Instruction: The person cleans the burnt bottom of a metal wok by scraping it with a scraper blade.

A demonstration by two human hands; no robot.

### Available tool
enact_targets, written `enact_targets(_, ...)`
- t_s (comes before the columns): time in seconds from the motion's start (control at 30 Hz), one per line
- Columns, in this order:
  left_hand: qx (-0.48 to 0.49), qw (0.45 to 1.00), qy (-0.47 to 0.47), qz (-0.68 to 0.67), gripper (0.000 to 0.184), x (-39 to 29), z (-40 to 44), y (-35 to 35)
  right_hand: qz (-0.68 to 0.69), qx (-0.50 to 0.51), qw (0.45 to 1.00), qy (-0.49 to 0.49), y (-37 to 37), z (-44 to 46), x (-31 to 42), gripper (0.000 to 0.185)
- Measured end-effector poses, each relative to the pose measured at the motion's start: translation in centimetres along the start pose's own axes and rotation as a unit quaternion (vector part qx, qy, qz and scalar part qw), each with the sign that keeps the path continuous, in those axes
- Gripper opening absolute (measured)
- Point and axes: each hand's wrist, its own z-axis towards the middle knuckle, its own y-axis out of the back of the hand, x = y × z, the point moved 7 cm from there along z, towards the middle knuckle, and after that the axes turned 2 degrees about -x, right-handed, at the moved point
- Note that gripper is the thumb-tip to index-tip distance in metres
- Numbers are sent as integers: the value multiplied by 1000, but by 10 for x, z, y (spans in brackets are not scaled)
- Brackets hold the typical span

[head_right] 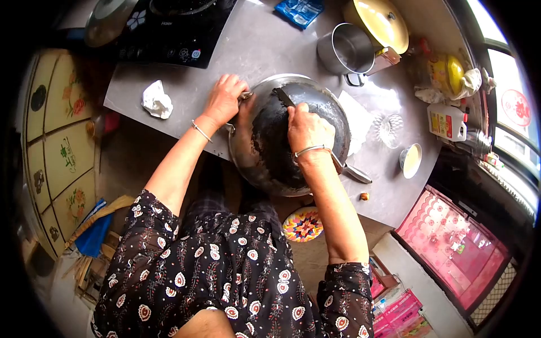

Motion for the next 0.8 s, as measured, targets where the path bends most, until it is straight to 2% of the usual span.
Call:
enact_targets(0.1,-26,992,53,-114,28,-2,7,-3,6,-7,1000,-2,-2,9,-3,37)
enact_targets(0.2,-30,985,98,-140,28,4,-4,-8,7,-3,1000,-2,-3,11,-4,37)
enact_targets(0.37,-48,979,124,-157,13,-1,-7,-7,7,-6,1000,-4,0,10,-3,38)
enact_targets(0.67,-43,987,156,18,7,-3,-10,-5,24,10,1000,0,3,13,-1,38)
enact_targets(0.8,-33,988,146,24,6,-1,-8,-3,32,14,999,9,2,14,-2,37)
